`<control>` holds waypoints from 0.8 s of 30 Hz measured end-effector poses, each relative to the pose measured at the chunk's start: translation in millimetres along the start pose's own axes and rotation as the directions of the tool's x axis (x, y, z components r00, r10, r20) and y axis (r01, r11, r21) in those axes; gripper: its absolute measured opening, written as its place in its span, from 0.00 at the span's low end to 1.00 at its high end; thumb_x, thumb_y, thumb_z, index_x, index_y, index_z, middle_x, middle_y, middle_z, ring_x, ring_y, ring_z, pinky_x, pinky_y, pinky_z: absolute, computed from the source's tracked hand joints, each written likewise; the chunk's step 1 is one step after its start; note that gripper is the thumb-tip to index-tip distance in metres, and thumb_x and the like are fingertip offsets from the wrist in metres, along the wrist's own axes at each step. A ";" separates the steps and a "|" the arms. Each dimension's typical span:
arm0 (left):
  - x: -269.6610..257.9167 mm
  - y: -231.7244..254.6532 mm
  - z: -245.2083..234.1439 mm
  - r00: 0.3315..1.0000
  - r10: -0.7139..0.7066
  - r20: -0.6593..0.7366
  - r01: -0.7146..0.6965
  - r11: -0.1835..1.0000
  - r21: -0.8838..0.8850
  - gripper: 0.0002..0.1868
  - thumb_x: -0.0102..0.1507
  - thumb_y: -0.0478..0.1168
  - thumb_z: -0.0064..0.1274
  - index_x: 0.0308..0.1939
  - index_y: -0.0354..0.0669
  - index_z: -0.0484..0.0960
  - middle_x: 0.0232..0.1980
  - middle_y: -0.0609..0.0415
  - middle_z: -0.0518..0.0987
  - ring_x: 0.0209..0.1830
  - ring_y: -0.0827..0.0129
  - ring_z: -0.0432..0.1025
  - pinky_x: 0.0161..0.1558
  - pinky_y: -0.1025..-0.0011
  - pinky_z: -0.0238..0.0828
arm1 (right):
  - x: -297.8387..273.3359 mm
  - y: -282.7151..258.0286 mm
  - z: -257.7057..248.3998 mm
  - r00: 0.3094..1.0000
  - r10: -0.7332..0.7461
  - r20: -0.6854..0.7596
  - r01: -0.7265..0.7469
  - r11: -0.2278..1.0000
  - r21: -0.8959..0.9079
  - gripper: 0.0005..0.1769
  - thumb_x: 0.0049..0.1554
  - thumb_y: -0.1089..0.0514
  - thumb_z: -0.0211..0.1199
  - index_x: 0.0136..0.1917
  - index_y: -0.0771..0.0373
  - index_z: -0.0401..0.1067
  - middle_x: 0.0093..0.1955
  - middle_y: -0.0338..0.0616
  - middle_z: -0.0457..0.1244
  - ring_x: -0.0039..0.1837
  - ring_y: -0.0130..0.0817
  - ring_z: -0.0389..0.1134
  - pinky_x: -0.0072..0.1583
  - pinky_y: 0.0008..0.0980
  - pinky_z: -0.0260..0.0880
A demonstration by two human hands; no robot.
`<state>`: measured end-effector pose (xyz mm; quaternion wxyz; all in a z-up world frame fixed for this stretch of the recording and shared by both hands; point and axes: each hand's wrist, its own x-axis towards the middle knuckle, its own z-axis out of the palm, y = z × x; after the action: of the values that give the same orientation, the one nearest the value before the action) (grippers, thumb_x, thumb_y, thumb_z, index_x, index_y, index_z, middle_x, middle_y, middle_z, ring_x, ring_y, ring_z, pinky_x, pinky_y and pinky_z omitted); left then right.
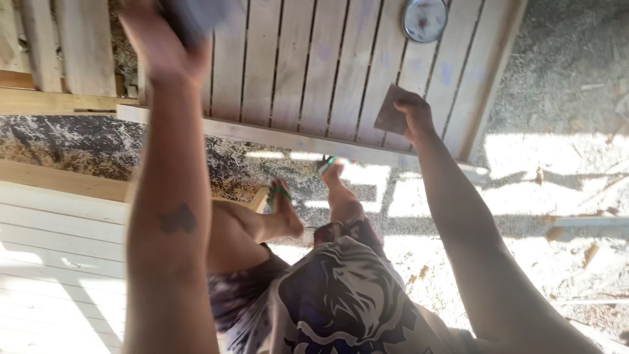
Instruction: The person applies a pinkish paste to small gaps and imperfections between wooden slats using a small metal putty knife and a larger metal scraper.
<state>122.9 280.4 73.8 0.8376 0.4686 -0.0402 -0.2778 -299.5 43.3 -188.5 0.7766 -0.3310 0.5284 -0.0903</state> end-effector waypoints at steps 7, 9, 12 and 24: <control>-155.2 -106.3 -104.1 0.937 -0.235 -0.258 0.212 0.971 -0.114 0.24 0.71 0.37 0.46 0.71 0.38 0.66 0.58 0.45 0.75 0.59 0.61 0.72 0.62 0.63 0.75 | -44.5 60.9 8.1 0.982 -0.189 0.004 0.188 0.977 -0.103 0.21 0.54 0.68 0.68 0.62 0.65 0.75 0.58 0.47 0.70 0.59 0.40 0.72 0.62 0.38 0.73; -167.9 -124.6 -119.8 0.939 -0.211 -0.272 0.199 0.978 -0.070 0.22 0.71 0.36 0.47 0.69 0.36 0.68 0.59 0.46 0.75 0.59 0.62 0.72 0.61 0.64 0.74 | -71.8 46.8 38.2 0.924 -0.356 0.138 0.381 0.834 -0.399 0.18 0.57 0.67 0.67 0.61 0.61 0.77 0.58 0.45 0.70 0.59 0.39 0.73 0.62 0.37 0.74; -181.8 -148.6 -124.6 0.950 -0.141 -0.277 0.178 0.977 0.114 0.19 0.70 0.38 0.47 0.65 0.40 0.69 0.56 0.49 0.76 0.56 0.66 0.72 0.57 0.65 0.76 | -117.3 0.2 96.3 0.683 -0.502 0.530 0.713 0.303 -0.632 0.13 0.60 0.66 0.67 0.58 0.54 0.79 0.57 0.41 0.71 0.58 0.38 0.73 0.61 0.35 0.74; -122.6 -192.1 -118.4 0.976 0.218 -0.016 -0.175 0.824 0.540 0.11 0.78 0.43 0.42 0.58 0.39 0.71 0.35 0.52 0.75 0.31 0.75 0.67 0.29 0.73 0.63 | -121.3 -52.3 261.7 0.328 -0.171 0.929 0.773 -0.517 -0.368 0.30 0.47 0.70 0.67 0.62 0.49 0.79 0.57 0.29 0.71 0.58 0.29 0.71 0.61 0.33 0.65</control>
<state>-23.7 354.2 -123.7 0.6987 0.6871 -0.1316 -0.1497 -109.7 172.3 -6.1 0.1820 -0.9816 -0.0535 -0.0215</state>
